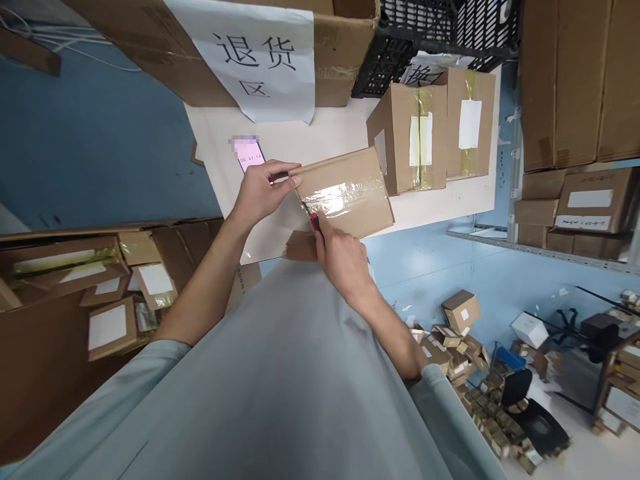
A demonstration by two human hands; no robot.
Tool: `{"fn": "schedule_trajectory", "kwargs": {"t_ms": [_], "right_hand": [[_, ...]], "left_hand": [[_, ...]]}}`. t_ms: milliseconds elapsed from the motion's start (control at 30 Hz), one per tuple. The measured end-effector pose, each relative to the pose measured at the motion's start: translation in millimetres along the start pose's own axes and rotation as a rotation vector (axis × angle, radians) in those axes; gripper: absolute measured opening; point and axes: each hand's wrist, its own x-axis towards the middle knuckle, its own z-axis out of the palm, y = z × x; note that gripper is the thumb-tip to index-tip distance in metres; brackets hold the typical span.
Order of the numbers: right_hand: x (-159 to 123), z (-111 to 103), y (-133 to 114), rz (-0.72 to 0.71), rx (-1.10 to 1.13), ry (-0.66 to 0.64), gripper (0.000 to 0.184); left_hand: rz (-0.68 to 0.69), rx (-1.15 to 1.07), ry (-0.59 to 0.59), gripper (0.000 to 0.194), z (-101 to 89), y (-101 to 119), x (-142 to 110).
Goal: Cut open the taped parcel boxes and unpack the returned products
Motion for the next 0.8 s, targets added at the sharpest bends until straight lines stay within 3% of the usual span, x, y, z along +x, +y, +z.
{"fn": "schedule_trajectory", "kwargs": {"t_ms": [367,800], "right_hand": [[7,0,-38,0.083,-0.161,-0.072,0.065],[-4,5,-36,0.069,-0.205,-0.095,0.066]], "left_hand": [[0.014,-0.001,0.059,0.029,8.8,0,-10],[0.029,0.05,0.018,0.035,15.1,8,-17]]}}
